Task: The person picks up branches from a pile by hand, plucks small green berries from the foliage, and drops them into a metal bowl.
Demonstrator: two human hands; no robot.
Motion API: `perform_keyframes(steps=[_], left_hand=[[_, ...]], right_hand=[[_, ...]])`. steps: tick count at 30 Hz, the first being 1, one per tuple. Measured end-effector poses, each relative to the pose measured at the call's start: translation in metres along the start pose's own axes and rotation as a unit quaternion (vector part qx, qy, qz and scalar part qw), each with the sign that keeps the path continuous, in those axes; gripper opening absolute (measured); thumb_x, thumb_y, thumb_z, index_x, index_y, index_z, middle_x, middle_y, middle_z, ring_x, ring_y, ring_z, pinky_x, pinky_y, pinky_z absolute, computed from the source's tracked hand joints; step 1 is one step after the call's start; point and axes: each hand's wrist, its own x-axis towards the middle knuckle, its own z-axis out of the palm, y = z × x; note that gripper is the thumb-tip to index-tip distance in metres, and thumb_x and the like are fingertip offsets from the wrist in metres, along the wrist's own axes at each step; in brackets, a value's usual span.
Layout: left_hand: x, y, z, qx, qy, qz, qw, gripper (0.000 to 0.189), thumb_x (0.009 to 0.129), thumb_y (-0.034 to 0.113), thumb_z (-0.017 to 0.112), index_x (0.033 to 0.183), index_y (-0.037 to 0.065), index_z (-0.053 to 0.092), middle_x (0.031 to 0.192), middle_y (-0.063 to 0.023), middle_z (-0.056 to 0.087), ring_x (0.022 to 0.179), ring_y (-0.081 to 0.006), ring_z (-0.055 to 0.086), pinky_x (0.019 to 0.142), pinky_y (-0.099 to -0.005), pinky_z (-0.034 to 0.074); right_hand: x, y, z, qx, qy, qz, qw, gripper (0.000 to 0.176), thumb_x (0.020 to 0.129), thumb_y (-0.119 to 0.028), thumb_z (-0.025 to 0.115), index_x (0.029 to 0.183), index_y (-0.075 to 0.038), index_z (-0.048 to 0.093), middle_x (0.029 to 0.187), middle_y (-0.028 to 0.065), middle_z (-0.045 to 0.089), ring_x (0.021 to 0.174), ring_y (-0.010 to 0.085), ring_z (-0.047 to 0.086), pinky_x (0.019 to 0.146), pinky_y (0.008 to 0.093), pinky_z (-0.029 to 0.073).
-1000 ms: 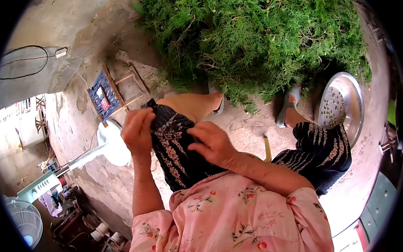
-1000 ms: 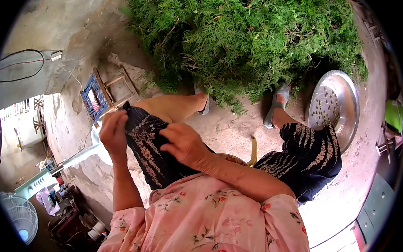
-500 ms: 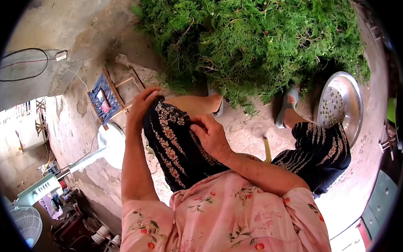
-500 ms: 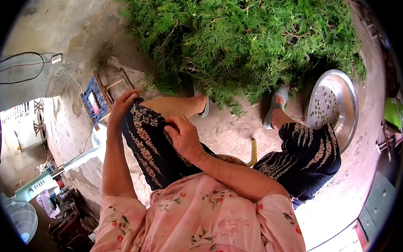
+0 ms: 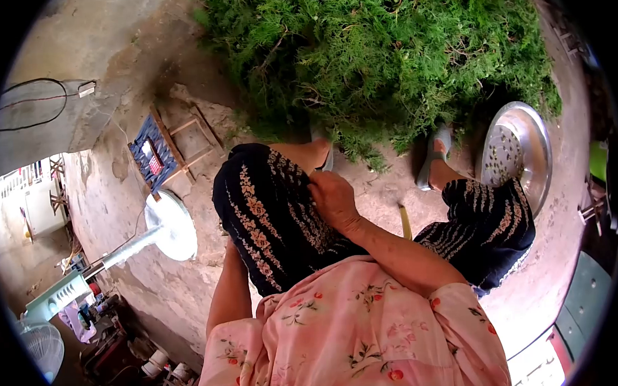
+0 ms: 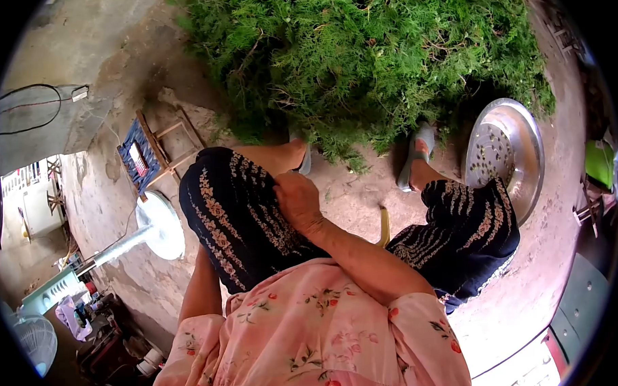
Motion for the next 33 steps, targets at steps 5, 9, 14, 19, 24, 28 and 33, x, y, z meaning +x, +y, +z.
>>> perform_keyframes(steps=[5,9,14,19,24,28,33], left_hand=[[0.004,-0.003,0.002,-0.017,-0.01,-0.015,1.0,0.04,0.089,0.028,0.049,0.119,0.001,0.049,0.103,-0.009,0.06,0.091,-0.018,0.058,0.075,-0.0293,0.05],[0.004,-0.004,0.004,-0.02,-0.015,-0.026,0.999,0.041,0.088,0.029,0.049,0.119,0.001,0.049,0.104,-0.0094,0.059,0.092,-0.0187,0.058,0.076,-0.0301,0.05],[0.004,-0.009,0.001,-0.027,-0.016,-0.043,0.999,0.043,0.088,0.029,0.049,0.12,0.001,0.048,0.105,-0.0099,0.059,0.092,-0.0196,0.058,0.077,-0.031,0.05],[0.002,-0.011,0.0,-0.034,-0.012,-0.045,0.998,0.044,0.088,0.03,0.05,0.12,0.0,0.048,0.106,-0.0103,0.059,0.093,-0.0205,0.058,0.078,-0.032,0.05],[-0.001,-0.011,0.002,-0.038,-0.014,-0.043,0.998,0.045,0.087,0.031,0.05,0.121,0.0,0.047,0.107,-0.0108,0.058,0.094,-0.0214,0.058,0.079,-0.0329,0.05],[-0.002,-0.008,0.004,-0.035,-0.015,-0.039,0.999,0.046,0.087,0.031,0.05,0.121,0.0,0.047,0.108,-0.0111,0.058,0.095,-0.0222,0.058,0.08,-0.0337,0.05],[0.0,-0.005,0.013,-0.028,-0.022,-0.031,0.999,0.048,0.087,0.032,0.051,0.122,0.0,0.046,0.109,-0.0116,0.058,0.096,-0.0231,0.058,0.081,-0.0347,0.049]], right_hand=[[-0.01,0.025,0.004,-0.097,0.001,-0.029,0.995,0.01,0.073,-0.004,0.056,0.083,-0.005,0.057,0.072,0.0141,0.053,0.067,0.0351,0.052,0.057,0.0429,0.041],[-0.019,0.035,0.033,0.023,-0.151,-0.005,0.988,0.015,0.073,-0.005,0.057,0.088,-0.003,0.06,0.078,0.0148,0.06,0.067,0.0307,0.058,0.06,0.0359,0.045],[-0.015,0.024,0.038,0.43,-0.294,0.459,0.72,0.024,0.087,-0.017,0.046,0.091,0.001,0.061,0.084,0.0028,0.064,0.066,0.0164,0.059,0.067,0.0283,0.048],[-0.032,0.05,0.083,0.489,-0.219,0.534,0.654,0.041,0.088,-0.03,0.028,0.1,-0.003,0.057,0.091,0.0074,0.061,0.08,0.0147,0.056,0.077,0.026,0.044],[-0.042,0.053,0.089,0.543,-0.172,0.377,0.731,0.033,0.085,-0.019,0.035,0.094,0.002,0.059,0.084,0.0062,0.063,0.075,0.0152,0.057,0.073,0.0274,0.046],[-0.056,0.055,0.049,0.33,-0.262,0.338,0.842,0.025,0.083,-0.013,0.045,0.088,0.005,0.061,0.076,0.0056,0.063,0.069,0.0166,0.058,0.067,0.0261,0.047],[-0.06,0.044,-0.018,0.149,-0.191,0.274,0.931,0.017,0.08,-0.013,0.059,0.089,0.001,0.063,0.07,0.0074,0.061,0.061,0.0142,0.058,0.06,0.025,0.047]])
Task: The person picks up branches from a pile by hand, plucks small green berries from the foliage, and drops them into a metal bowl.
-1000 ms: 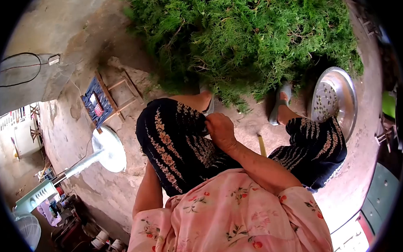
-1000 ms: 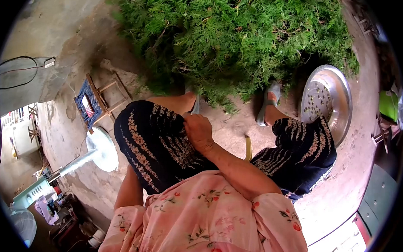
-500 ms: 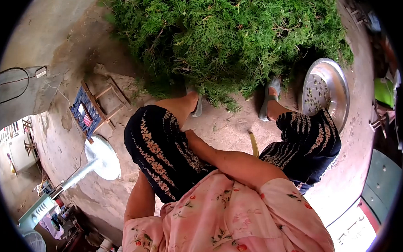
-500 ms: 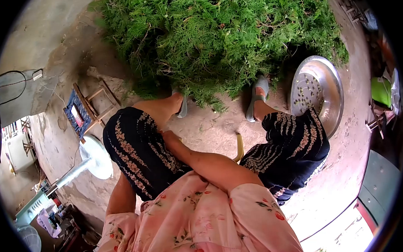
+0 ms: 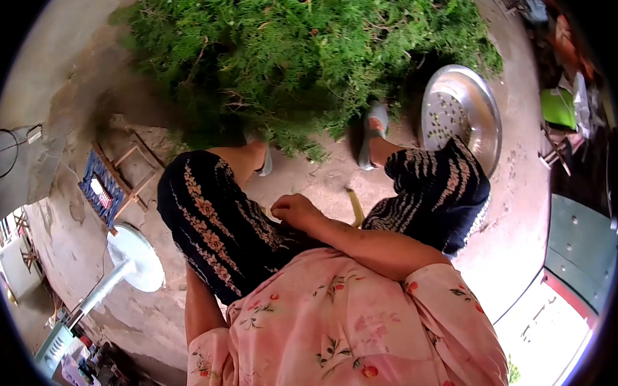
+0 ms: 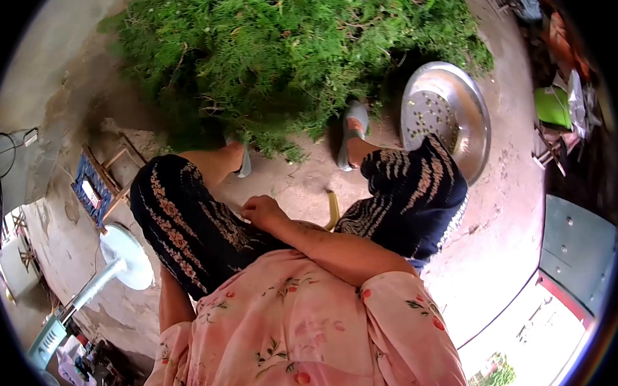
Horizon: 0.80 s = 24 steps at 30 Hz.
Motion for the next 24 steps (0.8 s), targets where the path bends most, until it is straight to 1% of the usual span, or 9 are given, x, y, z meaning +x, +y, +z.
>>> perform_keyframes(steps=[4,8,11,15,18,20,21,23,24], left_hand=[[-0.001,0.003,0.011,0.004,-0.003,0.007,1.0,0.049,0.086,0.032,0.051,0.122,0.0,0.046,0.11,-0.0119,0.058,0.096,-0.0238,0.058,0.081,-0.0354,0.049],[0.002,0.005,0.018,-0.005,-0.014,0.01,1.0,0.05,0.086,0.033,0.051,0.122,-0.001,0.046,0.111,-0.0123,0.057,0.097,-0.0245,0.058,0.082,-0.0362,0.049],[0.026,0.007,-0.001,0.083,-0.037,0.093,0.992,0.045,0.087,0.031,0.05,0.118,-0.001,0.048,0.109,-0.0134,0.058,0.091,-0.0231,0.061,0.08,-0.0345,0.051],[0.028,0.025,0.034,0.222,0.02,0.193,0.956,0.034,0.089,0.024,0.048,0.114,0.0,0.051,0.1,-0.0091,0.061,0.082,-0.0155,0.062,0.072,-0.0245,0.051],[0.032,0.037,0.053,0.252,0.054,0.254,0.932,0.025,0.087,0.019,0.052,0.101,-0.001,0.058,0.093,-0.0048,0.06,0.078,-0.0093,0.056,0.07,-0.0209,0.045],[0.048,0.052,0.037,0.495,0.195,0.266,0.804,0.022,0.087,0.017,0.054,0.101,0.0,0.059,0.096,-0.0049,0.06,0.081,-0.0102,0.056,0.071,-0.0227,0.045],[0.049,0.056,0.048,0.494,0.194,0.268,0.804,0.022,0.087,0.017,0.054,0.101,0.0,0.059,0.096,-0.0049,0.06,0.081,-0.0102,0.056,0.071,-0.0227,0.045],[0.038,0.063,0.088,0.435,0.244,0.494,0.712,0.018,0.085,0.011,0.055,0.099,0.001,0.06,0.093,-0.0053,0.061,0.082,-0.0114,0.057,0.073,-0.0236,0.045],[0.033,0.064,0.109,0.433,0.243,0.497,0.712,0.018,0.085,0.011,0.055,0.099,0.001,0.06,0.093,-0.0053,0.061,0.082,-0.0114,0.057,0.073,-0.0236,0.045]], right_hand=[[-0.04,-0.03,-0.041,0.102,0.035,0.077,0.991,0.019,0.082,-0.013,0.058,0.093,0.002,0.061,0.072,0.0058,0.06,0.059,0.012,0.057,0.058,0.0257,0.047],[-0.085,-0.047,-0.069,0.044,0.01,0.081,0.996,0.019,0.084,-0.013,0.056,0.096,0.001,0.06,0.077,0.0049,0.061,0.064,0.0102,0.057,0.059,0.0249,0.046],[-0.118,-0.058,-0.085,0.052,0.036,0.071,0.995,0.018,0.084,-0.011,0.055,0.096,0.001,0.061,0.078,0.0055,0.061,0.067,0.0095,0.058,0.062,0.0226,0.047],[-0.172,-0.076,-0.124,0.009,0.298,-0.032,0.954,0.014,0.081,-0.002,0.056,0.094,0.001,0.061,0.079,0.0051,0.061,0.067,0.01,0.059,0.061,0.0218,0.049],[-0.202,-0.083,-0.158,-0.009,0.538,-0.035,0.842,0.013,0.081,-0.001,0.056,0.091,-0.002,0.064,0.079,0.0042,0.061,0.063,0.0086,0.057,0.056,0.02,0.046],[-0.216,-0.066,-0.186,-0.023,0.662,-0.074,0.746,0.014,0.083,-0.003,0.054,0.094,0.001,0.062,0.072,0.0051,0.061,0.058,0.0086,0.055,0.054,0.0199,0.045],[-0.222,-0.062,-0.197,-0.038,0.693,-0.11,0.712,0.015,0.085,-0.005,0.053,0.095,0.001,0.061,0.072,0.0052,0.061,0.058,0.0085,0.054,0.055,0.0206,0.045],[-0.236,-0.049,-0.215,-0.031,0.707,-0.107,0.698,0.017,0.087,-0.01,0.051,0.096,0.001,0.061,0.075,0.005,0.06,0.063,0.0086,0.052,0.059,0.0216,0.044],[-0.239,-0.042,-0.22,-0.018,0.71,-0.095,0.697,0.017,0.087,-0.01,0.051,0.096,0.001,0.061,0.076,0.005,0.059,0.065,0.0085,0.052,0.06,0.0219,0.044]])
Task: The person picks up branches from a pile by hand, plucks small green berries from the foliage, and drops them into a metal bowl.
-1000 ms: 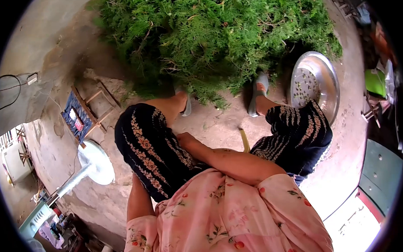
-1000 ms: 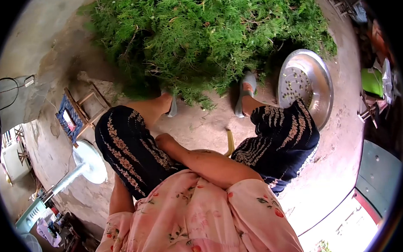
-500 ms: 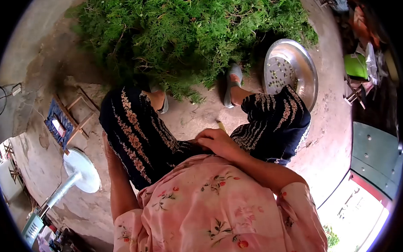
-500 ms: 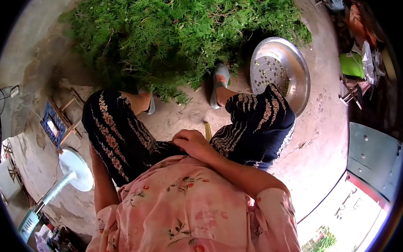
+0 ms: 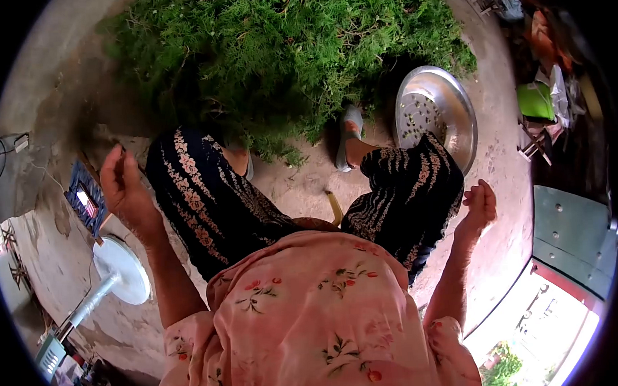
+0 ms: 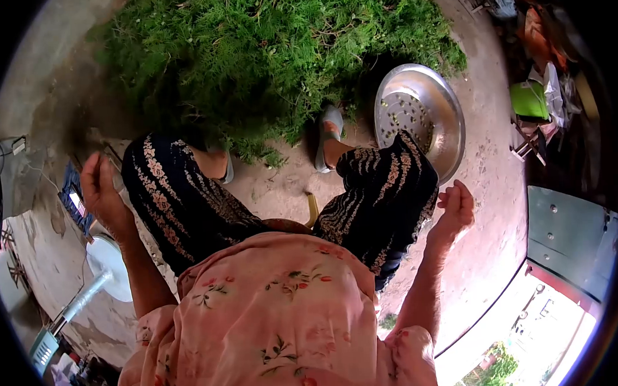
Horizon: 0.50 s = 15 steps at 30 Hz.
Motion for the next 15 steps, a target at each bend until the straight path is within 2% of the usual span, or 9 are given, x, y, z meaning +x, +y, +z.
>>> perform_keyframes(steps=[2,3,4,5,6,8,10,12,15], left_hand=[[-0.008,0.04,0.017,-0.138,-0.044,0.033,0.989,0.018,0.084,0.006,0.056,0.101,0.0,0.059,0.093,-0.0071,0.061,0.082,-0.0133,0.057,0.075,-0.0242,0.046],[-0.017,0.051,0.028,-0.21,-0.106,-0.014,0.972,0.017,0.083,0.007,0.057,0.099,0.002,0.06,0.093,-0.0069,0.061,0.082,-0.0133,0.057,0.075,-0.0246,0.046],[-0.026,0.06,0.041,-0.28,-0.166,-0.059,0.944,0.016,0.082,0.009,0.059,0.097,0.003,0.061,0.092,-0.0067,0.061,0.081,-0.0132,0.058,0.074,-0.0251,0.046],[-0.043,0.061,0.063,-0.355,-0.208,-0.126,0.903,0.015,0.081,0.011,0.061,0.095,0.004,0.061,0.091,-0.0063,0.06,0.08,-0.0132,0.058,0.073,-0.0248,0.047],[-0.061,0.063,0.083,-0.396,-0.288,-0.204,0.847,0.018,0.079,0.005,0.059,0.097,0.004,0.058,0.097,-0.0064,0.059,0.088,-0.0143,0.057,0.076,-0.0276,0.048],[-0.115,0.048,0.138,-0.23,-0.434,-0.218,0.843,0.036,0.069,0.002,0.058,0.105,0.004,0.054,0.098,-0.0069,0.057,0.088,-0.0155,0.055,0.075,-0.0292,0.046],[-0.18,0.042,0.17,-0.272,-0.546,-0.268,0.745,0.049,0.067,0.002,0.061,0.115,0.003,0.05,0.096,-0.0088,0.057,0.082,-0.0163,0.055,0.072,-0.0264,0.046],[-0.198,0.049,0.174,-0.238,-0.63,-0.383,0.632,0.047,0.07,0.003,0.06,0.115,0.001,0.049,0.093,-0.0104,0.059,0.078,-0.0178,0.056,0.068,-0.0272,0.046],[-0.235,0.035,0.185,-0.335,-0.563,-0.426,0.624,0.035,0.071,0.004,0.059,0.106,-0.002,0.055,0.088,-0.0102,0.061,0.072,-0.0172,0.055,0.064,-0.0273,0.045]], right_hand=[[0.011,0.038,-0.005,0.05,-0.029,0.119,0.991,0.019,0.087,-0.009,0.05,0.1,0.0,0.06,0.081,0.0055,0.06,0.07,0.0115,0.054,0.063,0.0246,0.046],[0.013,0.06,-0.009,-0.015,-0.107,0.051,0.993,0.024,0.088,-0.01,0.047,0.105,0.0,0.058,0.088,0.0072,0.062,0.077,0.0149,0.057,0.069,0.0274,0.048],[0.009,0.08,-0.011,0.169,-0.177,0.143,0.959,0.03,0.088,-0.016,0.045,0.11,0.003,0.055,0.097,0.0094,0.062,0.085,0.017,0.059,0.075,0.0293,0.048],[0.006,0.083,-0.004,0.194,-0.201,0.221,0.934,0.037,0.089,-0.024,0.044,0.111,0.004,0.053,0.102,0.0112,0.061,0.088,0.0163,0.059,0.078,0.0292,0.048],[0.003,0.081,0.006,0.202,-0.235,0.24,0.92,0.037,0.089,-0.024,0.044,0.111,0.004,0.053,0.102,0.0112,0.061,0.088,0.0164,0.059,0.078,0.0293,0.048],[-0.004,0.071,0.028,0.197,-0.28,0.231,0.911,0.038,0.089,-0.024,0.043,0.111,0.004,0.053,0.102,0.0113,0.061,0.088,0.0164,0.059,0.078,0.0293,0.048],[-0.009,0.061,0.036,0.185,-0.293,0.212,0.914,0.038,0.089,-0.024,0.043,0.111,0.004,0.053,0.102,0.0113,0.061,0.088,0.0164,0.059,0.078,0.0294,0.048],[-0.016,0.05,0.042,0.177,-0.299,0.193,0.918,0.038,0.089,-0.025,0.043,0.111,0.005,0.053,0.102,0.0114,0.061,0.088,0.0164,0.059,0.078,0.0294,0.048],[-0.029,0.042,0.033,0.166,-0.293,0.176,0.925,0.038,0.089,-0.025,0.043,0.111,0.005,0.053,0.102,0.0114,0.061,0.088,0.0165,0.059,0.078,0.0295,0.048]])
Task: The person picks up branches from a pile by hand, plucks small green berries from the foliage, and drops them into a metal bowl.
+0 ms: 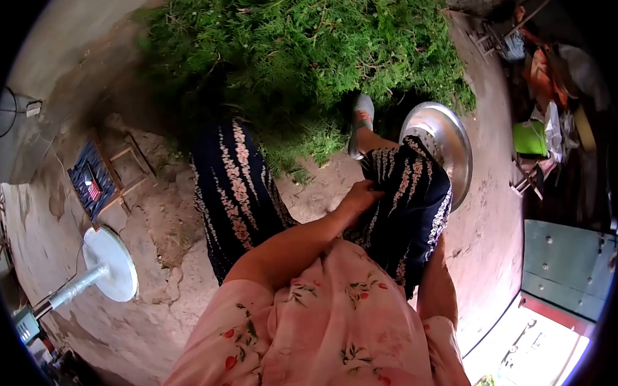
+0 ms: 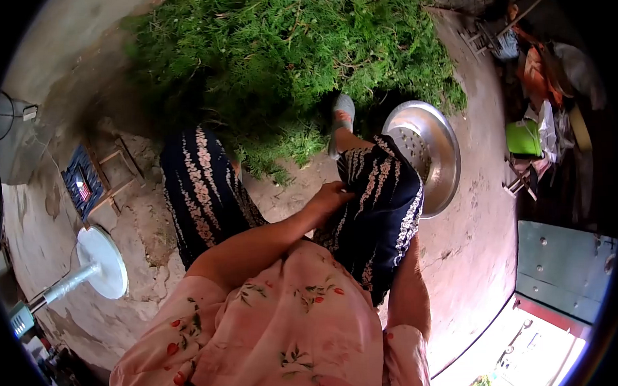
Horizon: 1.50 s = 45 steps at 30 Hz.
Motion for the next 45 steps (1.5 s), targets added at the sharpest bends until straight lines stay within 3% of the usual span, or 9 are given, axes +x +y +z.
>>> perform_keyframes(steps=[6,8,11,13,15,18,22,28,45], left_hand=[[0.026,-0.02,-0.014,0.138,0.058,0.091,0.985,0.013,0.068,0.005,0.062,0.079,-0.001,0.062,0.082,-0.0085,0.061,0.069,-0.0182,0.056,0.061,-0.0279,0.045],[0.024,-0.017,-0.02,0.537,-0.089,0.432,0.719,0.015,0.06,0.005,0.066,0.072,0.002,0.058,0.074,-0.009,0.057,0.068,-0.0232,0.056,0.061,-0.0279,0.045],[0.006,-0.012,-0.022,0.241,-0.182,0.437,0.847,0.01,0.057,0.002,0.059,0.065,0.005,0.054,0.065,-0.0091,0.053,0.064,-0.0281,0.055,0.058,-0.0324,0.043],[0.01,-0.017,-0.025,0.222,-0.171,0.459,0.843,0.016,0.056,0.001,0.06,0.071,0.006,0.054,0.068,-0.0097,0.053,0.066,-0.0275,0.055,0.057,-0.0321,0.042],[0.009,-0.024,-0.023,0.011,-0.168,0.138,0.976,0.006,0.071,0.007,0.06,0.072,0.002,0.057,0.071,-0.0044,0.056,0.072,-0.018,0.058,0.064,-0.0282,0.046],[-0.024,0.01,0.004,-0.161,-0.062,-0.056,0.983,0.018,0.083,0.018,0.055,0.087,0.002,0.061,0.08,-0.004,0.061,0.078,-0.0146,0.059,0.073,-0.0282,0.048],[-0.029,0.016,0.003,-0.096,-0.19,-0.125,0.969,0.051,0.089,0.045,0.047,0.116,0.003,0.054,0.11,-0.0105,0.059,0.098,-0.0165,0.057,0.088,-0.0291,0.044],[-0.026,-0.001,0.024,-0.228,-0.27,-0.093,0.931,0.067,0.087,0.058,0.037,0.128,0.005,0.042,0.124,-0.0055,0.051,0.111,-0.0164,0.049,0.095,-0.0287,0.039],[-0.036,0.007,0.028,-0.244,-0.195,-0.161,0.936,0.055,0.088,0.048,0.045,0.125,0.006,0.044,0.12,-0.0078,0.053,0.107,-0.0189,0.051,0.094,-0.0316,0.039]], right_hand=[[-0.026,-0.008,-0.005,-0.025,0.012,-0.025,0.999,0.039,0.089,-0.026,0.043,0.112,0.005,0.053,0.103,0.0116,0.061,0.088,0.0166,0.059,0.078,0.0296,0.048],[-0.029,-0.011,-0.007,-0.032,0.015,-0.03,0.999,0.04,0.089,-0.026,0.043,0.112,0.005,0.053,0.103,0.0116,0.061,0.088,0.0166,0.059,0.079,0.0297,0.048],[-0.032,-0.014,-0.006,-0.045,0.013,-0.036,0.998,0.04,0.089,-0.026,0.043,0.112,0.005,0.052,0.103,0.0117,0.061,0.088,0.0166,0.059,0.079,0.0298,0.048],[-0.033,-0.016,-0.005,-0.049,0.008,-0.041,0.998,0.04,0.089,-0.027,0.042,0.112,0.005,0.052,0.103,0.0117,0.061,0.088,0.0167,0.059,0.079,0.0298,0.048],[-0.033,-0.017,-0.004,-0.052,0.004,-0.042,0.998,0.04,0.089,-0.027,0.042,0.112,0.005,0.052,0.103,0.0118,0.061,0.088,0.0167,0.059,0.079,0.0299,0.048],[-0.037,-0.019,-0.005,-0.059,0.001,-0.047,0.997,0.041,0.089,-0.027,0.042,0.112,0.005,0.052,0.103,0.0118,0.061,0.088,0.0167,0.059,0.079,0.0299,0.048],[-0.036,-0.036,-0.015,-0.079,-0.01,-0.072,0.994,0.041,0.089,-0.028,0.042,0.112,0.005,0.052,0.103,0.0119,0.06,0.088,0.0168,0.059,0.079,0.03,0.048],[-0.03,0.014,-0.064,0.011,0.008,0.047,0.999,0.041,0.089,-0.028,0.041,0.111,0.005,0.052,0.101,0.0114,0.06,0.086,0.0166,0.059,0.079,0.0296,0.048],[-0.024,0.08,-0.099,0.155,0.185,0.016,0.97,0.039,0.088,-0.026,0.043,0.109,0.005,0.053,0.096,0.01,0.061,0.082,0.0164,0.059,0.077,0.0288,0.048]])
